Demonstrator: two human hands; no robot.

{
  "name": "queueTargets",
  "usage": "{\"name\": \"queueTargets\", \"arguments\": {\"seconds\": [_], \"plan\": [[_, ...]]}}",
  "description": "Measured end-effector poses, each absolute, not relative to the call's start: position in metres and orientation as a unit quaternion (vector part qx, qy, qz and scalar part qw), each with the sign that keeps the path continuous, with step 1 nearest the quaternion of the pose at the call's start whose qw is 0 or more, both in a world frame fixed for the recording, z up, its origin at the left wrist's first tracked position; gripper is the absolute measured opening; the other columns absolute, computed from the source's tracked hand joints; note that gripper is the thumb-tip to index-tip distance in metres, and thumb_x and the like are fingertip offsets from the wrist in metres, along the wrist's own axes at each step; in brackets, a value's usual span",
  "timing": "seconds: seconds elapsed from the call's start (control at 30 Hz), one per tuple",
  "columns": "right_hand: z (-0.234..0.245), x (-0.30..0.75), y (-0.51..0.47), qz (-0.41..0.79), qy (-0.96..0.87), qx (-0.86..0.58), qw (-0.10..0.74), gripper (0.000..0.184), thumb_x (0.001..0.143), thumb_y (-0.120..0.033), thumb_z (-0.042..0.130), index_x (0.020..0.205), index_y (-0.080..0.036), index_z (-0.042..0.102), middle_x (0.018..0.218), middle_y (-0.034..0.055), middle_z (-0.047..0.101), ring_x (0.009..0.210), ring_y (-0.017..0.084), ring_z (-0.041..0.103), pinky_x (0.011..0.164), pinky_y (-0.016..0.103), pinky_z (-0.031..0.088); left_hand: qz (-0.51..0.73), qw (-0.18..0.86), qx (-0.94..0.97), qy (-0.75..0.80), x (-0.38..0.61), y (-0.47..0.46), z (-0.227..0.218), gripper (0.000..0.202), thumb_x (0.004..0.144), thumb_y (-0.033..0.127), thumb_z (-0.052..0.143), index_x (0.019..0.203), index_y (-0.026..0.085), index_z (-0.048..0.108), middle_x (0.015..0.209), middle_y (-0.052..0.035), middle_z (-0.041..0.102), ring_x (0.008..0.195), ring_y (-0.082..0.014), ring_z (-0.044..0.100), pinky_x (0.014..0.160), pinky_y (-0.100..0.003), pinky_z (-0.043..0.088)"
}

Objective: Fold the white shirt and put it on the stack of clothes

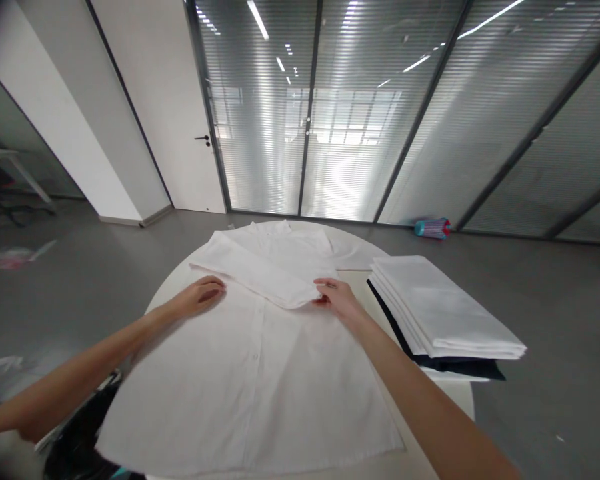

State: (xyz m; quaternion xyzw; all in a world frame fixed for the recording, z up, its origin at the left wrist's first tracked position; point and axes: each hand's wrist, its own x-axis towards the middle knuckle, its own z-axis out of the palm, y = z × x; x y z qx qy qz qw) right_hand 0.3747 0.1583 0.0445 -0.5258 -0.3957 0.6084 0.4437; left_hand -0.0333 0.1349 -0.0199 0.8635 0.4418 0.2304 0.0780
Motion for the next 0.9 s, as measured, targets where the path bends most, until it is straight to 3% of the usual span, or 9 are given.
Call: {"name": "queueTargets", "arguments": {"seconds": [0.1, 0.2, 0.27, 0.4, 0.5, 0.6, 0.67, 0.77, 0.9], "plan": [[0.094, 0.344, 0.17, 0.6, -0.424, -0.412, 0.539, 0.015, 0.072, -0.015, 0.082, 0.082, -0.017, 0.071, 0.065, -0.0041, 0.061, 0.06, 0.009, 0.06, 0.077, 0.031, 0.065, 0.189, 0.096, 0.916, 0.34, -0.014, 0.145, -0.017, 0.037, 0.102, 0.035, 0.047, 0.133, 0.022, 0.062, 0.143, -0.0123, 0.057, 0.132, -0.0232, 0.054, 0.111, -0.036, 0.044], [0.152, 0.307, 0.177, 0.617, -0.501, -0.296, 0.53, 0.023, 0.072, -0.024, 0.084, 0.091, -0.019, 0.071, 0.081, 0.0005, 0.07, 0.086, 0.016, 0.07, 0.093, 0.036, 0.058, 0.166, 0.062, 0.934, 0.309, -0.004, 0.171, -0.015, 0.049, 0.102, 0.036, 0.048, 0.149, 0.024, 0.047, 0.156, -0.0121, 0.044, 0.146, -0.0259, 0.039, 0.12, -0.043, 0.036], [0.184, 0.284, 0.182, 0.612, -0.544, -0.24, 0.521, 0.028, 0.074, -0.032, 0.083, 0.097, -0.021, 0.07, 0.095, 0.0026, 0.073, 0.101, 0.019, 0.069, 0.098, 0.037, 0.055, 0.187, 0.025, 0.934, 0.304, -0.003, 0.19, -0.015, 0.048, 0.102, 0.036, 0.047, 0.148, 0.023, 0.048, 0.156, -0.0136, 0.044, 0.148, -0.028, 0.035, 0.121, -0.049, 0.034], [0.228, 0.246, 0.191, 0.58, -0.6, -0.175, 0.522, 0.041, 0.076, -0.048, 0.079, 0.108, -0.026, 0.066, 0.12, 0.0015, 0.068, 0.119, 0.021, 0.061, 0.103, 0.038, 0.049, 0.226, 0.024, 0.929, 0.293, -0.003, 0.204, -0.02, 0.038, 0.101, 0.033, 0.049, 0.135, 0.023, 0.061, 0.144, -0.0144, 0.057, 0.136, -0.029, 0.05, 0.116, -0.054, 0.037], [0.254, 0.227, 0.196, 0.571, -0.633, -0.149, 0.501, 0.049, 0.077, -0.063, 0.074, 0.11, -0.028, 0.063, 0.127, 0.0009, 0.065, 0.125, 0.022, 0.056, 0.104, 0.036, 0.046, 0.283, 0.177, 0.877, 0.346, -0.006, 0.203, -0.025, 0.035, 0.095, 0.036, 0.061, 0.127, 0.024, 0.066, 0.133, -0.0122, 0.065, 0.129, -0.0281, 0.057, 0.117, -0.05, 0.037], [0.278, 0.218, 0.199, 0.556, -0.645, -0.152, 0.501, 0.059, 0.079, -0.076, 0.063, 0.115, -0.028, 0.061, 0.124, 0.0, 0.064, 0.125, 0.02, 0.052, 0.105, 0.034, 0.04, 0.495, 0.329, 0.626, 0.505, -0.019, 0.211, -0.026, 0.041, 0.082, 0.037, 0.076, 0.12, 0.024, 0.067, 0.134, -0.0091, 0.063, 0.136, -0.0276, 0.049, 0.116, -0.041, 0.04], [0.289, 0.217, 0.201, 0.549, -0.641, -0.161, 0.511, 0.064, 0.082, -0.079, 0.057, 0.118, -0.026, 0.06, 0.119, -0.0003, 0.065, 0.122, 0.018, 0.05, 0.106, 0.035, 0.036, 0.58, 0.357, 0.469, 0.563, -0.033, 0.224, -0.022, 0.04, 0.089, 0.041, 0.067, 0.125, 0.024, 0.061, 0.137, -0.0092, 0.059, 0.138, -0.0269, 0.046, 0.109, -0.039, 0.046], [0.289, 0.221, 0.203, 0.55, -0.634, -0.178, 0.513, 0.064, 0.082, -0.08, 0.055, 0.112, -0.024, 0.063, 0.108, 0.001, 0.067, 0.119, 0.02, 0.052, 0.106, 0.037, 0.037, 0.603, 0.391, 0.378, 0.584, -0.048, 0.247, -0.014, 0.037, 0.103, 0.043, 0.038, 0.129, 0.022, 0.052, 0.13, -0.0125, 0.06, 0.126, -0.0257, 0.056, 0.094, -0.039, 0.055], [0.274, 0.228, 0.2, 0.551, -0.63, -0.207, 0.506, 0.055, 0.078, -0.078, 0.061, 0.095, -0.026, 0.066, 0.1, 0.0036, 0.069, 0.115, 0.025, 0.059, 0.1, 0.039, 0.046, 0.589, 0.48, 0.333, 0.558, -0.04, 0.27, -0.007, 0.024, 0.101, 0.027, 0.043, 0.117, 0.017, 0.058, 0.112, -0.0125, 0.065, 0.103, -0.0203, 0.065, 0.088, -0.033, 0.056]]}}
